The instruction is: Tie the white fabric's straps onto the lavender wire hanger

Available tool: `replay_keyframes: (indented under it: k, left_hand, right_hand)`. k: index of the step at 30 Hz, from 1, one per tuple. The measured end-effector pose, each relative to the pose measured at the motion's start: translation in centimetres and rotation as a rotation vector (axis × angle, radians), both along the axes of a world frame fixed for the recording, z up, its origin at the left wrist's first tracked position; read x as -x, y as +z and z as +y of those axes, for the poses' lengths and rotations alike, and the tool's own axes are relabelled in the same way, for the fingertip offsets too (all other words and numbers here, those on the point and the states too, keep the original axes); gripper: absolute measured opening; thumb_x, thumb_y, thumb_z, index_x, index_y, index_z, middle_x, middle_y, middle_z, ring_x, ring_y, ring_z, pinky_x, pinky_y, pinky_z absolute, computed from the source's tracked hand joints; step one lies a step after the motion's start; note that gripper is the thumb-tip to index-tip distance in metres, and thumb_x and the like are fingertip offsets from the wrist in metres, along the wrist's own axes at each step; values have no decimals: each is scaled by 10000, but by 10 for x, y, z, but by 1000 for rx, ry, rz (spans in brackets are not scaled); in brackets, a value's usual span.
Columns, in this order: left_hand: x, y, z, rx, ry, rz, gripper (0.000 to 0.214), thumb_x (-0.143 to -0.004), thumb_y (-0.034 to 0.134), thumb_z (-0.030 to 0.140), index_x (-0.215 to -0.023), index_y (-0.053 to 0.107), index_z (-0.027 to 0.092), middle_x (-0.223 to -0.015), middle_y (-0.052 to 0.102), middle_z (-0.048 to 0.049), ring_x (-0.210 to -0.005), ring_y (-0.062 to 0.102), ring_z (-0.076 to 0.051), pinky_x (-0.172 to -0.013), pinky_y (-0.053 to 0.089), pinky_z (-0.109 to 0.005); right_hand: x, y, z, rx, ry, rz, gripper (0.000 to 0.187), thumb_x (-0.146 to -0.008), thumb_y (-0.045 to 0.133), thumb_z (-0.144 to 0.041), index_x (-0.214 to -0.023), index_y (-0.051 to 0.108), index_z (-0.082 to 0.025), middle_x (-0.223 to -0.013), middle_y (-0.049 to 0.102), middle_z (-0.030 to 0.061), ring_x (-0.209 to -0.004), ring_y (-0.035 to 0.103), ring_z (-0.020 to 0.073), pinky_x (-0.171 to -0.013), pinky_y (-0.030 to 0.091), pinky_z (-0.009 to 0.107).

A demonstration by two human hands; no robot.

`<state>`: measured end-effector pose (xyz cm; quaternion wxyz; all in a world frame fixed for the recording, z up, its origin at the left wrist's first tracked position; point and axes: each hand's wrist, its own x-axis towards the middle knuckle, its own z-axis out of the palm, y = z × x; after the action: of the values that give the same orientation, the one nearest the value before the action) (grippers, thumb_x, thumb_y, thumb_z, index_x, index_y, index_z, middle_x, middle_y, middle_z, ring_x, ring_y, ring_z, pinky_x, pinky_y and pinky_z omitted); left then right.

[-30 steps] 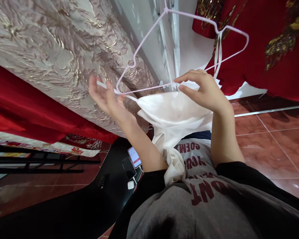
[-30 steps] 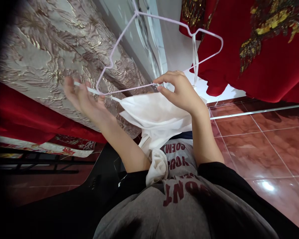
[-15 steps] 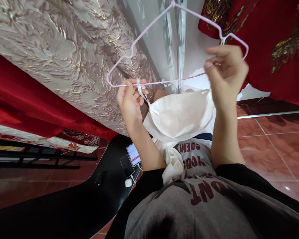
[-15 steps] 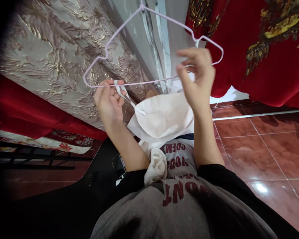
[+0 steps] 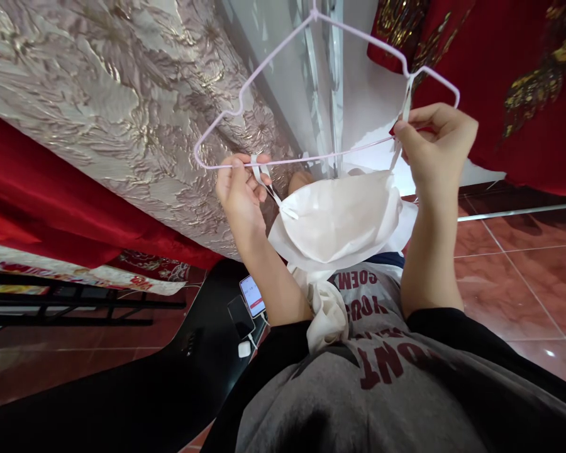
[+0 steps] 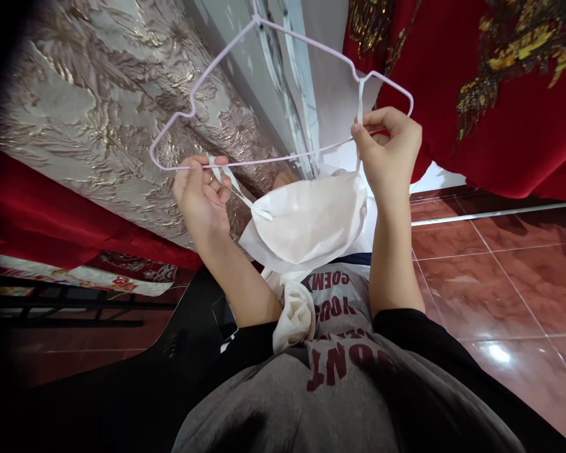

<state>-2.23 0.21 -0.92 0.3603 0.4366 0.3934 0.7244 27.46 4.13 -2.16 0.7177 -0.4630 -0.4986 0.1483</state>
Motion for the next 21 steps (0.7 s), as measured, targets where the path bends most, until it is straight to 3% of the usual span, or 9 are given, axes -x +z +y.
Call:
replay_keyframes:
  k: [5, 10, 13, 16, 18, 21]
  left_hand:
    - [-1, -4, 1, -60, -13, 5, 330, -971, 839, 563, -920, 680, 279, -1007, 802, -91, -700, 659, -206, -517, 360, -302]
    - [-3, -4, 2, -44, -5, -1, 277, -1048, 766, 494, -919, 659, 273, -975, 796, -74, -653, 616, -189, -514, 345, -305]
    - [-4, -1, 2, -26, -9, -32, 252, -1114, 686, 395, -906, 648, 258, -924, 795, -64, -627, 598, -170, -496, 337, -292]
    - [-7, 2, 0, -1, -5, -64, 275, -1149, 620, 310, -882, 647, 255, -890, 802, -50, -586, 580, -161, -472, 349, -280]
    - [-9, 5, -1, 17, -18, -98, 306, -1169, 567, 251, -871, 640, 252, -865, 803, -36, -558, 558, -153, -450, 345, -266]
    - [-12, 9, -3, 18, -29, -157, 374, -1191, 504, 184, -843, 625, 245, -819, 783, -34, -523, 517, -145, -443, 323, -269]
  right_hand:
    - [4, 9, -4, -33, 13, 3, 116, -810, 805, -142, -780, 754, -243, -763, 743, 37, -626, 535, 139, -619, 428, 348]
    - [12, 48, -13, -99, 177, 24, 282, -758, 671, 97, -703, 773, -160, -645, 703, 22, -584, 642, 125, -586, 436, 285]
    - [17, 75, -10, -147, 236, 58, 361, -795, 587, 167, -741, 797, -121, -614, 703, -5, -473, 511, 45, -502, 314, 236]
    - [18, 91, 7, -99, 185, 187, 401, -875, 530, 159, -789, 787, -136, -628, 722, -19, -396, 322, 36, -419, 152, 276]
    - [13, 89, 23, -80, 102, 302, 438, -928, 472, 121, -850, 776, -183, -759, 776, -13, -428, 362, 54, -403, 204, 270]
    - [-7, 65, 41, -135, -46, 566, 536, -1006, 288, 51, -1052, 757, -204, -963, 798, -1, -480, 404, 39, -427, 312, 218]
